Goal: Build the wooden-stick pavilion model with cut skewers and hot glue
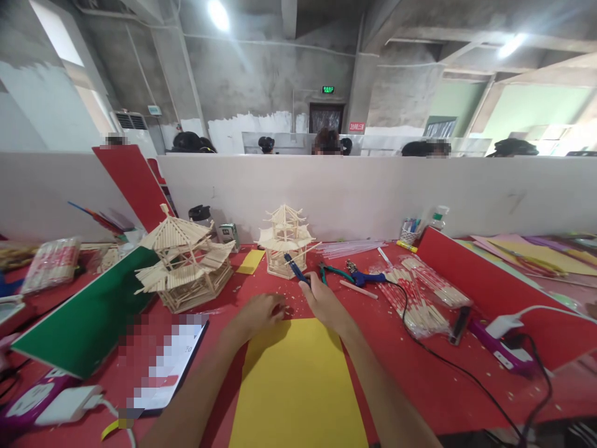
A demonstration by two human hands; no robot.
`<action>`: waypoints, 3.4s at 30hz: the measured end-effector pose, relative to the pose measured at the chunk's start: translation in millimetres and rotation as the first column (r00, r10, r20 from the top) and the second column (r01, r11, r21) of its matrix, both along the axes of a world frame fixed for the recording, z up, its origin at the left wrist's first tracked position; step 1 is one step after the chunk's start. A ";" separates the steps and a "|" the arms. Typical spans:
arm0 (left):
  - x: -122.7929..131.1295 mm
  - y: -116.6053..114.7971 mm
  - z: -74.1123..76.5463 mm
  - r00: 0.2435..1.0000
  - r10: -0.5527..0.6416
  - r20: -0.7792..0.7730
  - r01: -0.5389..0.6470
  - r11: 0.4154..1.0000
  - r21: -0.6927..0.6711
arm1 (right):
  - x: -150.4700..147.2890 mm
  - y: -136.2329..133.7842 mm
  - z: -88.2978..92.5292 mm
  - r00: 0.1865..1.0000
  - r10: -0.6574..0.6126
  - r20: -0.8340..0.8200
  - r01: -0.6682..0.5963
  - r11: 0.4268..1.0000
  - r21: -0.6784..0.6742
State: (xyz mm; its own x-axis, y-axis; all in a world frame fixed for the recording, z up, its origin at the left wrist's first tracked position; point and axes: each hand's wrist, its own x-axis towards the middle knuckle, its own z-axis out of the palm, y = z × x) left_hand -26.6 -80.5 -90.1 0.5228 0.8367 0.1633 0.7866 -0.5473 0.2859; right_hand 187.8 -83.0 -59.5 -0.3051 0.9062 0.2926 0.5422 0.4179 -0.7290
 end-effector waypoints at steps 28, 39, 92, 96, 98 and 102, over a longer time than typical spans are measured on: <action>-15.5 3.3 28.1 0.751 0.000 0.660 -0.085 0.992 0.096 | -8.4 6.3 -12.3 0.927 -0.008 0.375 -0.025 0.996 0.082; -26.5 4.1 30.2 0.781 -0.019 0.625 0.179 0.964 -0.194 | -16.9 -3.2 -11.5 0.862 -0.013 0.507 -0.049 0.993 0.110; -14.2 5.2 25.9 0.805 0.038 0.592 0.111 0.971 -0.213 | 20.2 7.3 -5.7 0.778 -0.181 0.601 0.145 0.984 0.108; -10.4 11.3 14.3 0.827 0.032 0.562 0.077 0.982 -0.170 | 22.0 9.7 -4.9 0.746 -0.218 0.629 0.195 0.975 0.106; -9.5 12.9 10.5 0.837 0.019 0.546 0.073 0.987 -0.146 | 23.3 10.7 -7.3 0.735 -0.199 0.649 0.185 0.979 0.090; -6.6 12.7 7.1 0.862 -0.012 0.507 0.080 0.991 -0.112 | 28.8 13.3 -16.6 0.715 -0.156 0.682 0.176 0.984 0.040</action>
